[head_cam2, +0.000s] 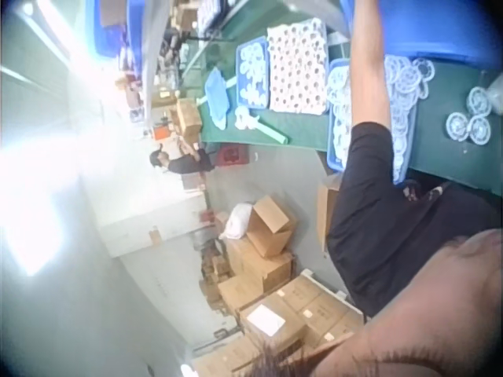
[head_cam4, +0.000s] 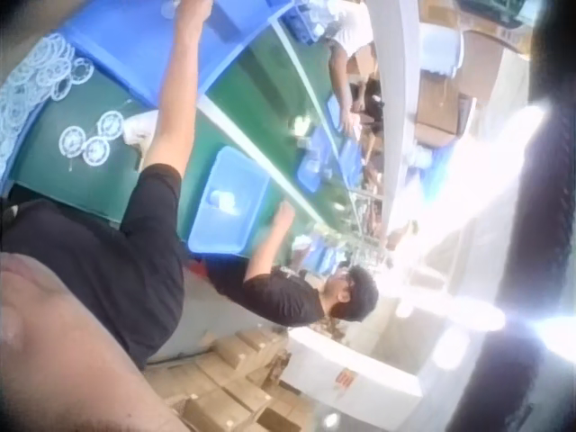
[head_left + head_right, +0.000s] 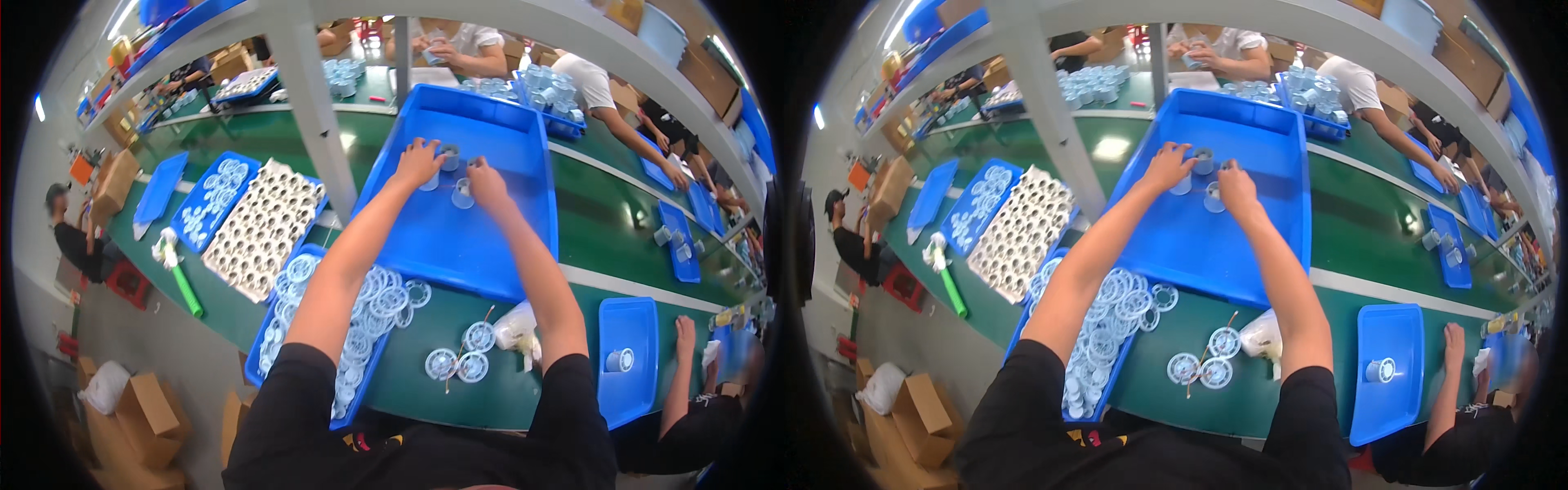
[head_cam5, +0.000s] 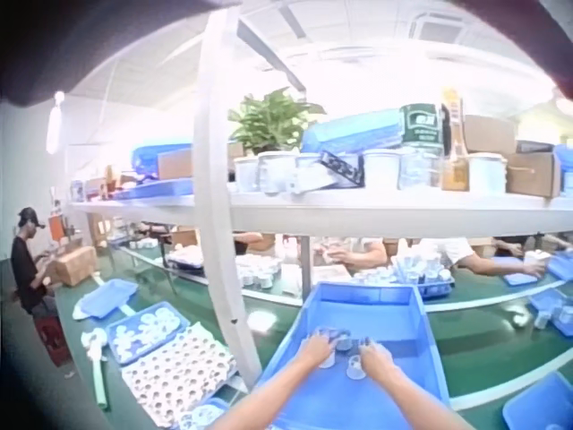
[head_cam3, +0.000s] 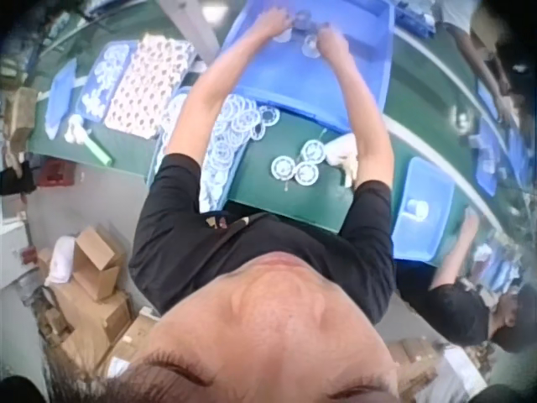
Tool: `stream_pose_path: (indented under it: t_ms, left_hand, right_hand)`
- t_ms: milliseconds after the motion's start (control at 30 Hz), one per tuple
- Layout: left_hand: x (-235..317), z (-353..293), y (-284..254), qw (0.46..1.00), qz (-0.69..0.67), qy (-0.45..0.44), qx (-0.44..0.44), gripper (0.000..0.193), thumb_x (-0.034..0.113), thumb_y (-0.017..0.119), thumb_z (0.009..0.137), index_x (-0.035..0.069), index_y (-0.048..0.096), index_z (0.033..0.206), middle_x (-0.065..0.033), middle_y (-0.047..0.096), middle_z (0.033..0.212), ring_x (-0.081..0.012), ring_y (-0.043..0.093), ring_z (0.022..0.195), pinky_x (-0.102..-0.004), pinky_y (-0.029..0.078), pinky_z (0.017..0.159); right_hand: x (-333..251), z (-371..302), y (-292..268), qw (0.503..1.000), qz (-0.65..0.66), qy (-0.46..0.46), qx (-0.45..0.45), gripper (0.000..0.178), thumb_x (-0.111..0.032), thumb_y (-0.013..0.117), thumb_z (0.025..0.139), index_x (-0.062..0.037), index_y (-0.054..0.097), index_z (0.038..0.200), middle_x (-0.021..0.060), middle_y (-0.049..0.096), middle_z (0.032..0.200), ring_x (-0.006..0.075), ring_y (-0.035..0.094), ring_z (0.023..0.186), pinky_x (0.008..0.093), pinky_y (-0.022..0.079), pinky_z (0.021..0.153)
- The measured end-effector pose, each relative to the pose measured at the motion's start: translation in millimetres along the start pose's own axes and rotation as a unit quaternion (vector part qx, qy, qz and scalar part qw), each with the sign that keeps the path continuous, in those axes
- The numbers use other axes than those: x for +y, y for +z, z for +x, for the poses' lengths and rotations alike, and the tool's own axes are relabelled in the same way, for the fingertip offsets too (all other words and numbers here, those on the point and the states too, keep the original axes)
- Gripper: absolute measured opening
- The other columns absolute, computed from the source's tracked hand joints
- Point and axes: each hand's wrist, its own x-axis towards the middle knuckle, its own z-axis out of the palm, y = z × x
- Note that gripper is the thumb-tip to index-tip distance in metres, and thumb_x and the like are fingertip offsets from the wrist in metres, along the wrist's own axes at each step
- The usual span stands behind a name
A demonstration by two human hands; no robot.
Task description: Assemble plastic rings onto small electronic components using a rubber mallet on an assembly line.
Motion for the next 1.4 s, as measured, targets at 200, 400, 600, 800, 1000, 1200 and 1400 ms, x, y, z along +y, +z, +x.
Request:
stream_pose_path:
  t_ms: [200,400,600,800,1000,1200,1400]
  left_hand:
    - [44.3,-1.7,15.6,0.986,-0.098,0.026,0.133,0.041,0.042,0.064,0.101,0.006,0.073,0.119,-0.0231,0.066,0.123,-0.0451,0.065,0.113,-0.0543,0.053,0.095]
    - [59.6,-17.0,-37.1,0.901,-0.353,-0.25,-0.047,0.069,0.065,0.057,0.101,0.003,0.068,0.128,-0.0202,0.069,0.126,-0.0389,0.071,0.106,-0.0499,0.057,0.091]
    - [29.1,-36.9,-68.0,0.592,-0.763,-0.214,-0.148,0.059,0.063,0.061,0.101,0.008,0.068,0.123,-0.0122,0.075,0.112,-0.0259,0.076,0.097,-0.0421,0.063,0.087]
    - [24.8,-104.8,-120.0,0.63,-0.703,-0.321,-0.075,0.046,0.05,0.075,0.098,0.008,0.067,0.114,-0.0073,0.073,0.099,-0.0189,0.074,0.081,-0.0366,0.061,0.071]
    - [79.6,-210.9,-189.6,0.916,-0.333,-0.206,-0.082,0.037,0.036,0.078,0.096,0.009,0.064,0.117,-0.0126,0.071,0.106,-0.0224,0.071,0.093,-0.0368,0.058,0.079]
    - [146.1,-325.0,-176.8,0.996,-0.015,0.009,-0.085,0.05,0.038,0.076,0.094,0.005,0.059,0.126,-0.0155,0.059,0.105,-0.0323,0.071,0.083,-0.0399,0.06,0.063]
    - [150.5,-371.6,-118.0,0.995,-0.009,0.014,-0.097,0.045,0.033,0.076,0.095,0.004,0.059,0.125,-0.0181,0.059,0.107,-0.0359,0.071,0.081,-0.0442,0.059,0.06]
  right_hand:
    - [29.8,0.4,3.7,0.997,0.075,0.032,0.017,0.021,-0.005,0.068,0.088,0.0012,0.069,0.108,0.0286,0.066,0.121,0.0502,0.071,0.105,0.0548,0.06,0.09]
    - [46.2,0.8,-10.9,0.97,0.221,0.082,0.057,0.018,-0.002,0.063,0.09,0.004,0.067,0.106,0.0287,0.069,0.114,0.0472,0.07,0.103,0.0517,0.058,0.091]
    - [-72.3,-32.9,-81.3,0.904,0.354,-0.171,0.169,0.02,-0.011,0.069,0.095,0.0055,0.065,0.105,0.0186,0.071,0.101,0.0308,0.074,0.088,0.0405,0.058,0.076]
    - [-27.0,27.5,-116.6,0.894,0.423,-0.038,0.142,0.036,-0.031,0.074,0.096,-0.0051,0.075,0.121,0.0177,0.072,0.118,0.0244,0.072,0.103,0.0375,0.057,0.09]
    - [-6.6,62.0,33.2,0.999,0.018,-0.032,0.036,0.05,-0.051,0.067,0.095,-0.0127,0.074,0.125,0.0196,0.062,0.134,0.0464,0.053,0.133,0.0544,0.051,0.107]
    - [-39.2,81.9,30.9,0.998,-0.034,-0.051,-0.032,0.022,-0.012,0.065,0.092,-0.0108,0.079,0.109,0.0133,0.072,0.125,0.0374,0.065,0.123,0.054,0.059,0.092]
    - [-14.1,28.4,-11.9,0.991,0.09,-0.058,0.086,0.016,-0.013,0.064,0.09,-0.0043,0.077,0.094,0.0222,0.075,0.103,0.042,0.072,0.102,0.0491,0.058,0.087]
